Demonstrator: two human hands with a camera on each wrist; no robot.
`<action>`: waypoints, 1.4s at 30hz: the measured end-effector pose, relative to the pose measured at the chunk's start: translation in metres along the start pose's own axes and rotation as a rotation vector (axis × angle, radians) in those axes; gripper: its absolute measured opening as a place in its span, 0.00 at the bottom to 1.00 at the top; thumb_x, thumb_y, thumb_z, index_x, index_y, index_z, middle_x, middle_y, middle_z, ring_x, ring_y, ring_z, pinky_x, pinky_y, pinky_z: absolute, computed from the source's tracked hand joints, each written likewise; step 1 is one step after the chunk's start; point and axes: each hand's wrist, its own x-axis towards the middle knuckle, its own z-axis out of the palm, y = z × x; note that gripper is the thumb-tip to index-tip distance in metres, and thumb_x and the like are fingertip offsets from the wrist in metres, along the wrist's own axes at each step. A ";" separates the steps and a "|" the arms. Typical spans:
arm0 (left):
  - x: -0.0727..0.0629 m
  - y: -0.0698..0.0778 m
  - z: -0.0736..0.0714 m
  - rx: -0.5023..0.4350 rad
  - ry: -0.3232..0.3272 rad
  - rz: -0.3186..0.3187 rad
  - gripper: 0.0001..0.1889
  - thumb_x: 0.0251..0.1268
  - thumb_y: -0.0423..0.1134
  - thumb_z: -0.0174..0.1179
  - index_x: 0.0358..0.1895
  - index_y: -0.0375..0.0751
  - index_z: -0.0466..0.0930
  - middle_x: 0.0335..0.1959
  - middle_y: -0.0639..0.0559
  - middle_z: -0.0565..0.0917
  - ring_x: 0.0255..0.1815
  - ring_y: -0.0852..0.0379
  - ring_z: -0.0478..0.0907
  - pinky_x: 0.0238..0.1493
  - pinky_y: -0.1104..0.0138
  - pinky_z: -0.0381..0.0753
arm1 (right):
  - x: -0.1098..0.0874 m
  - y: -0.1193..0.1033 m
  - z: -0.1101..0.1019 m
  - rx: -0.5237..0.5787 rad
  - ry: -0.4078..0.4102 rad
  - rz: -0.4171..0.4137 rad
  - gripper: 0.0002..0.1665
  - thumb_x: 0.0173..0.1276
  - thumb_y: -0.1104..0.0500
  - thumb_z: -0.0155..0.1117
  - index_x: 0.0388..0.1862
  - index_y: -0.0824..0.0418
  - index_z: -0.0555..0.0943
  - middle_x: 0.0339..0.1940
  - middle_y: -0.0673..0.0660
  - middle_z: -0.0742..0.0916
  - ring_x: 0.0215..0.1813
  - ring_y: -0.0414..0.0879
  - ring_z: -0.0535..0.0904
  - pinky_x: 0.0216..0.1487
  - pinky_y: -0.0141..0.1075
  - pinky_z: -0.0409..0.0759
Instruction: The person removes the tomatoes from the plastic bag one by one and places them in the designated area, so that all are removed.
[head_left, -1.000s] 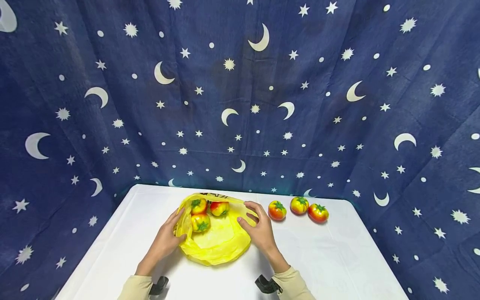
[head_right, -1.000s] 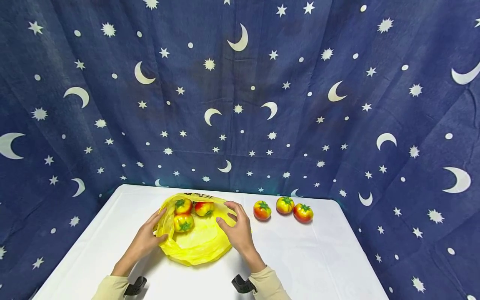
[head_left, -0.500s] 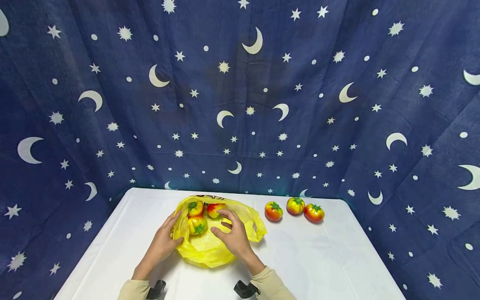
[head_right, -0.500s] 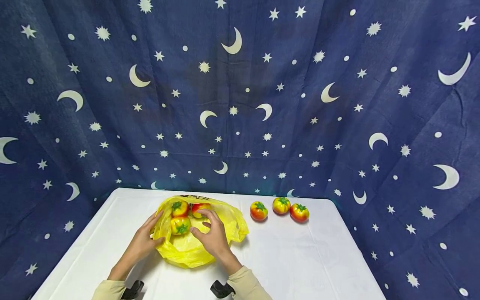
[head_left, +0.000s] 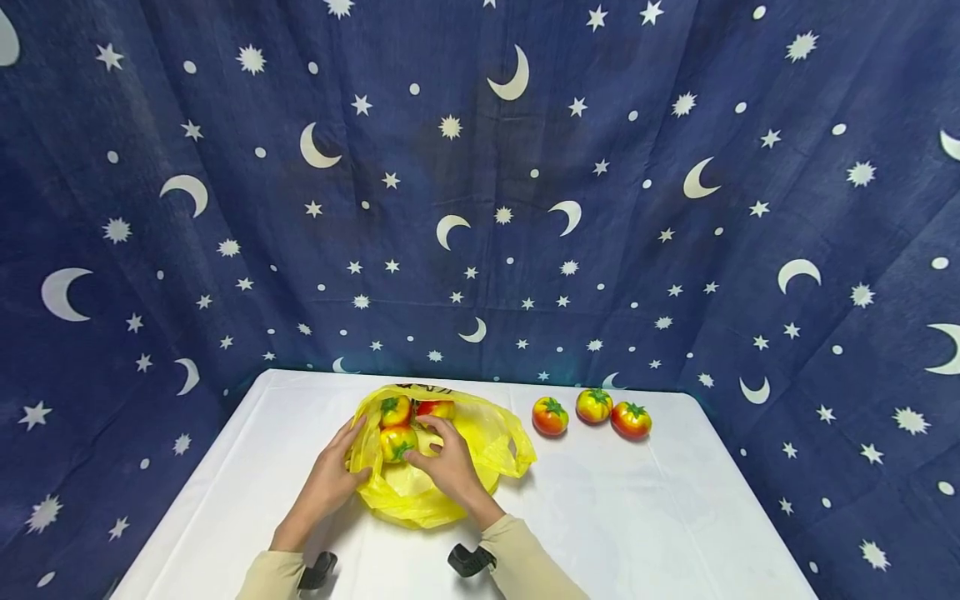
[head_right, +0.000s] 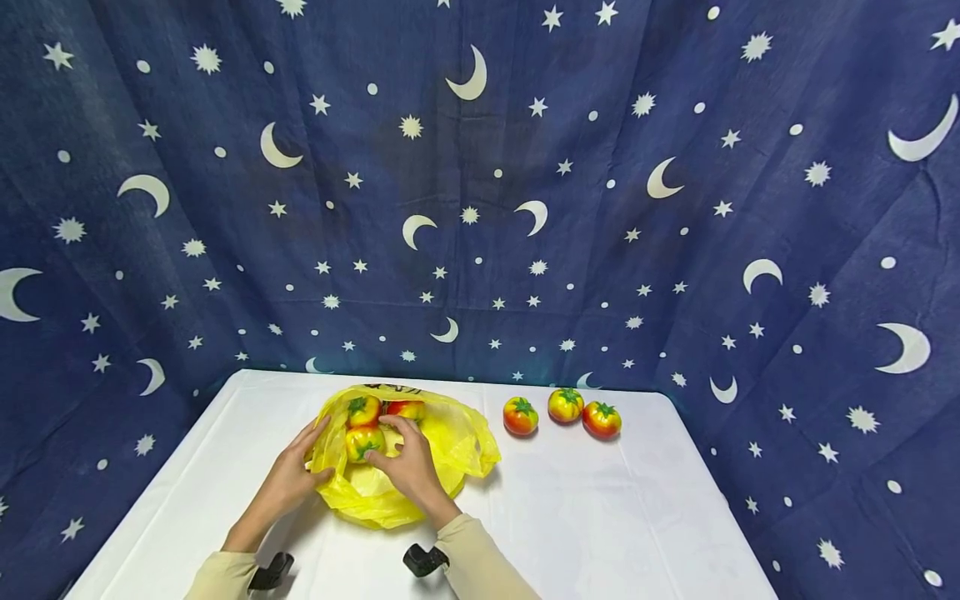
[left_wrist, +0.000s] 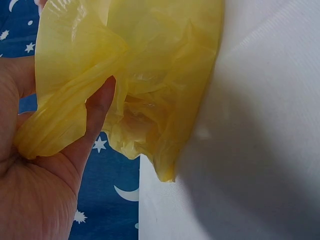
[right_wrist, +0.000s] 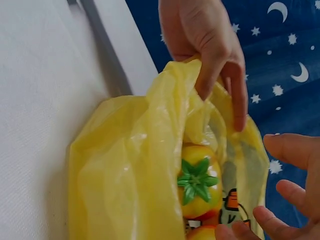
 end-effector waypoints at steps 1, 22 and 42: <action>0.001 0.000 0.000 0.000 0.000 0.002 0.47 0.53 0.28 0.66 0.78 0.41 0.54 0.78 0.36 0.54 0.77 0.32 0.53 0.75 0.42 0.57 | 0.002 0.001 0.001 -0.007 -0.005 0.006 0.34 0.61 0.58 0.72 0.66 0.56 0.74 0.66 0.54 0.77 0.70 0.60 0.70 0.67 0.52 0.76; -0.002 -0.004 -0.005 -0.006 -0.002 0.017 0.47 0.53 0.28 0.66 0.78 0.41 0.53 0.78 0.35 0.54 0.77 0.31 0.53 0.75 0.40 0.56 | 0.029 0.016 0.031 -0.370 -0.059 -0.029 0.33 0.52 0.59 0.78 0.59 0.50 0.79 0.64 0.49 0.80 0.66 0.49 0.76 0.70 0.47 0.73; 0.000 -0.003 -0.001 -0.034 -0.016 -0.034 0.47 0.53 0.26 0.65 0.78 0.43 0.54 0.79 0.36 0.53 0.78 0.33 0.51 0.76 0.43 0.55 | 0.030 0.023 0.039 -0.519 -0.103 -0.106 0.45 0.48 0.58 0.81 0.66 0.55 0.71 0.65 0.54 0.77 0.64 0.51 0.77 0.68 0.45 0.76</action>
